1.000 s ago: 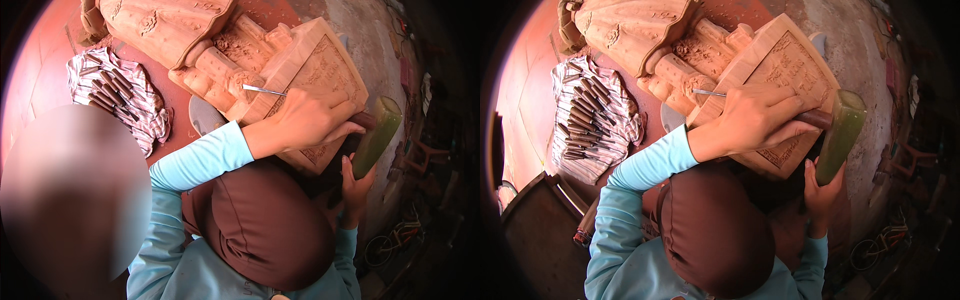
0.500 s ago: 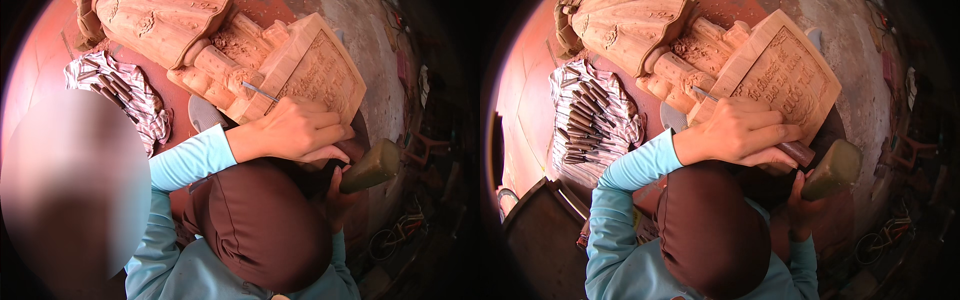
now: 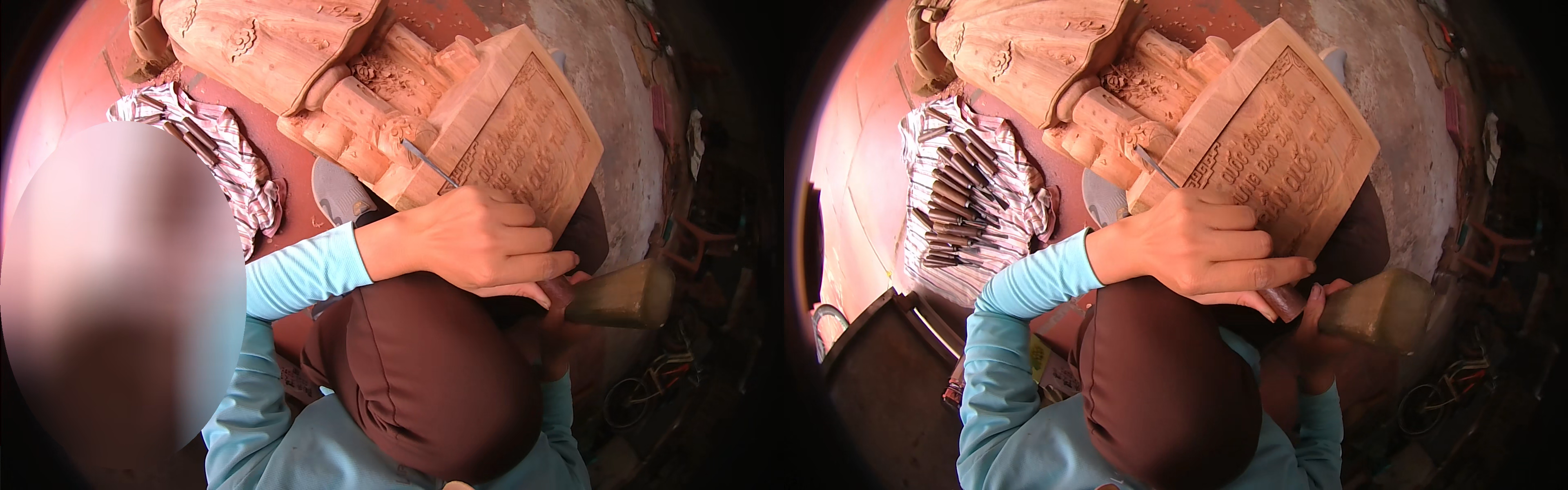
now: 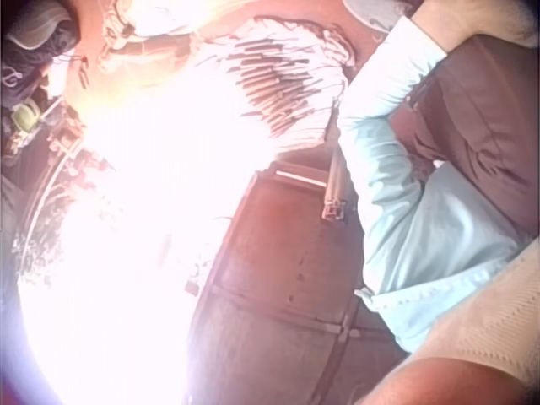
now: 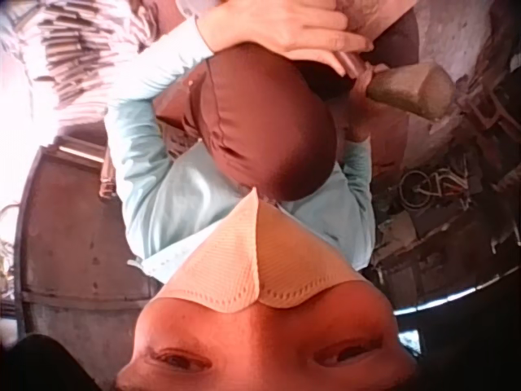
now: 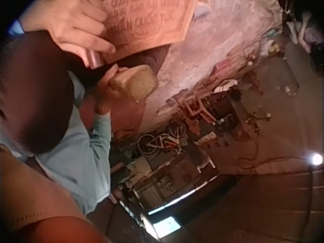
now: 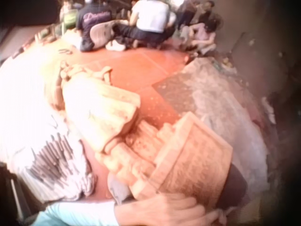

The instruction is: The person is carving a wooden statue using a chisel and a mallet. They repeatedly strike the chisel with the mallet to shape the wood, occasionally switching tools from a nearby collection. The task involves detailed work on the base and lower sections of the statue.

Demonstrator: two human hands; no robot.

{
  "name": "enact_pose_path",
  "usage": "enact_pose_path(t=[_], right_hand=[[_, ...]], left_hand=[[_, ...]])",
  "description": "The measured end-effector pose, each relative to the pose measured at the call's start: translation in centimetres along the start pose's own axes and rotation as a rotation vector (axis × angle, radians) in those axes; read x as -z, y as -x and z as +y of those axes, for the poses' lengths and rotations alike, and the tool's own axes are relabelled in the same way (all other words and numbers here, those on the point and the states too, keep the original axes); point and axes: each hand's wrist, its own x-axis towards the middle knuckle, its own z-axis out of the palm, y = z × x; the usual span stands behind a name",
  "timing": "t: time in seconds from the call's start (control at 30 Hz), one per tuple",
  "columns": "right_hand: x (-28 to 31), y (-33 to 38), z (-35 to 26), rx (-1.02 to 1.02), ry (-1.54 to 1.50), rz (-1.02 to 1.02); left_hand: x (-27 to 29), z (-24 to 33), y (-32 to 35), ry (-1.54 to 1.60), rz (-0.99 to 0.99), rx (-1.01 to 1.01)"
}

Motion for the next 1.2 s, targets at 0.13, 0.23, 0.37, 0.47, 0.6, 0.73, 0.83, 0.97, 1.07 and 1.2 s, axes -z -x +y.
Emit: enact_pose_path(t=[0.13, 0.23, 0.37, 0.47, 0.6, 0.73, 0.83, 0.97, 1.07, 1.2], right_hand=[[1.2, -2.0, 1.7, 0.081, 0.002, -0.052], [1.0, -5.0, 0.7, 0.185, 0.011, -0.056], [1.3, -6.8, 0.8, -0.196, -0.2, -0.167], [0.5, -7.9, 0.6, -0.369, -0.396, -0.245], [-0.5, -9.4, -0.6, -0.443, -0.406, -0.266], [-2.3, -10.6, 0.0, -0.446, -0.527, -0.376], [-3.8, -10.8, 0.7, -0.492, -0.491, -0.436], [-4.5, -11.0, 1.2, -0.538, -0.467, -0.471], [-4.5, -11.1, 1.7, -0.549, -0.456, -0.481], [-4.5, -11.4, 2.0, -0.567, -0.421, -0.485]], left_hand=[[-0.5, 0.3, -2.2, -0.15, 0.081, 0.0], [-1.9, 0.0, -3.2, -0.185, 0.022, 0.132], [-2.6, -0.6, -3.9, -0.232, -0.013, 0.298], [-3.0, -1.6, -4.3, -0.34, -0.014, 0.36], [-2.9, -3.0, -4.5, -0.382, 0.073, 0.502], [-1.0, -1.4, -3.7, -0.539, 0.138, 0.483], [4.4, 0.5, -1.5, -0.57, 0.166, 0.57], [15.6, 3.0, 5.4, -0.911, 0.25, 0.894], [23.8, 4.1, 16.4, -1.293, 0.247, 1.246], [28.7, 5.4, 24.6, -0.873, 0.552, 1.802]])
